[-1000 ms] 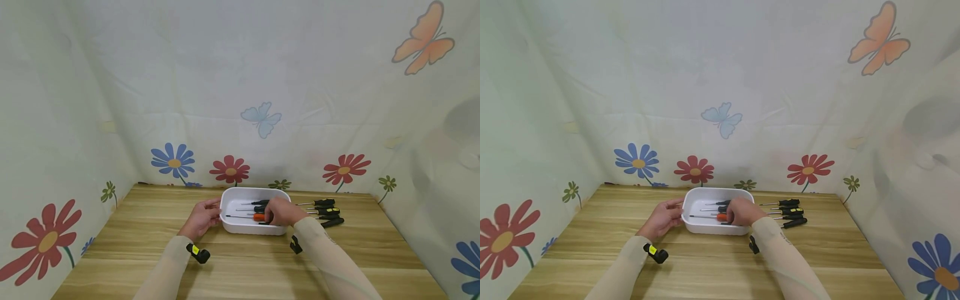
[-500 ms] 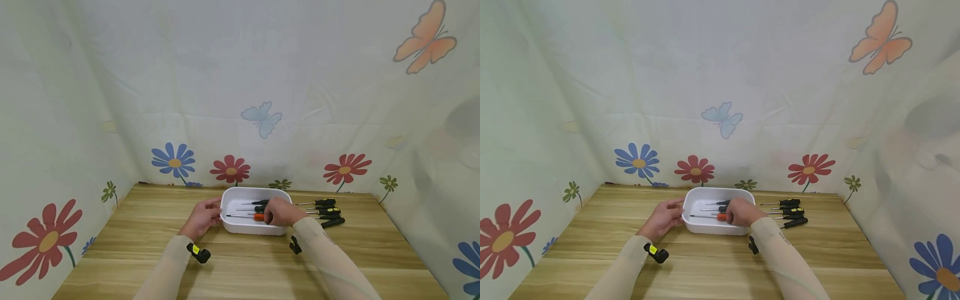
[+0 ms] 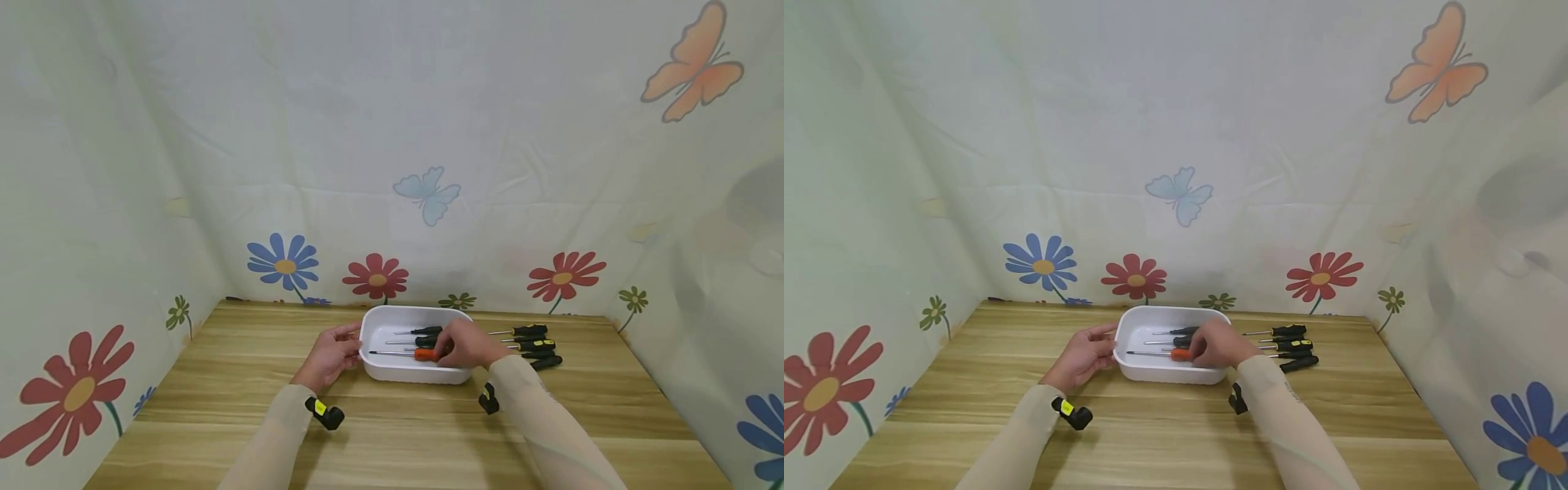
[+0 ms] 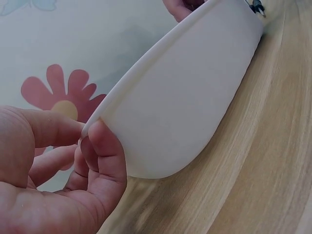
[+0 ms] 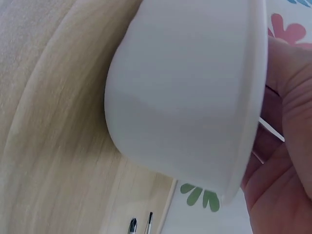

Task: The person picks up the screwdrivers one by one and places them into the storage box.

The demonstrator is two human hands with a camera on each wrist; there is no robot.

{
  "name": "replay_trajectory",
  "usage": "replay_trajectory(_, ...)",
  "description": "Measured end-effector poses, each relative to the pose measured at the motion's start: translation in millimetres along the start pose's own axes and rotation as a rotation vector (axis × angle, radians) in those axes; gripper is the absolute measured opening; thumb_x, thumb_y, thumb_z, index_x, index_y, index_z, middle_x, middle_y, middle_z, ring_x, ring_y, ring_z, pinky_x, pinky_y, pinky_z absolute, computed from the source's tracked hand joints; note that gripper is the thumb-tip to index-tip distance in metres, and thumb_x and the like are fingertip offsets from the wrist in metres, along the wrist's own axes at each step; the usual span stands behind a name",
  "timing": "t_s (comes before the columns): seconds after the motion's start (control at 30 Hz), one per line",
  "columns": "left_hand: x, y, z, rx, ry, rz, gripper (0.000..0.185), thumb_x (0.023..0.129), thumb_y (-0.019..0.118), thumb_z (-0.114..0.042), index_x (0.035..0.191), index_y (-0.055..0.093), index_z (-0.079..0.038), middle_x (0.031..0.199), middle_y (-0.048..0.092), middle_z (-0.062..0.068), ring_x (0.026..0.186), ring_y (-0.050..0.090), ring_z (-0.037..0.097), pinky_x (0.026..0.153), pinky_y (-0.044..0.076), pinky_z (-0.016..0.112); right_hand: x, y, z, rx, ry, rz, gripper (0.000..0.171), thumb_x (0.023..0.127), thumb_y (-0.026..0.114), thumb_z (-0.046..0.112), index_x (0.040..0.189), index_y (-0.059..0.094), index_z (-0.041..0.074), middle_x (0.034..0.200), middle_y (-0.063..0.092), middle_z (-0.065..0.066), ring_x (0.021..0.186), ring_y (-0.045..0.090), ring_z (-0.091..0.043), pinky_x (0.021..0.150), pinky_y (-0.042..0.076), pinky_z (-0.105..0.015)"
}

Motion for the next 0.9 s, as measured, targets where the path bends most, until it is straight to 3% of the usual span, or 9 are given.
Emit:
replay_trajectory(0.17,-0.8,0.4,0.2,-0.002,0.009,-0.014,0.049,0.098,0.058,0.007,0.146,0.055,-0.002,0.120,0.058,0.023,0.077,0.060,0.019,0.073,0.057,0.031,-6.0,-6.4,-5.5,0.127,0.050,-0.032,0.007,0.080,0.088,0.015,0.085,0.082,0.014,0.082,0.072,0.007,0.073,0.061,-0.010,0.068,0.053,-0.026)
replay_trajectory(0.67,0.5,-1.5,0.2,0.024,0.002,-0.040,0.048,0.098,0.060,0.005,0.144,0.058,-0.006,0.121,0.058,0.023,0.078,0.061,0.021,0.076,0.060,0.033,-31.1,-26.7,-29.2,0.332,0.112,-0.147,0.023,0.085,0.084,0.021,0.101,0.081,0.006,0.096,0.077,-0.001,0.084,0.069,-0.015,0.078,0.060,-0.031)
replay_trajectory(0.9,2.5,0.0,3.6,-0.003,0.016,-0.045,0.048,0.097,0.059,0.007,0.144,0.058,-0.003,0.110,0.058,0.017,0.077,0.060,0.020,0.073,0.059,0.032,-44.6,-31.5,-37.5,0.350,0.156,-0.181,0.019,0.085,0.084,0.025,0.100,0.082,0.014,0.098,0.077,-0.001,0.086,0.068,-0.018,0.077,0.059,-0.030)
Point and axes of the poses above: each hand's wrist, its own x-axis towards the middle knuckle, its own y-axis out of the palm, z = x × y, the point moved 1 cm from there along x, towards the middle knuckle
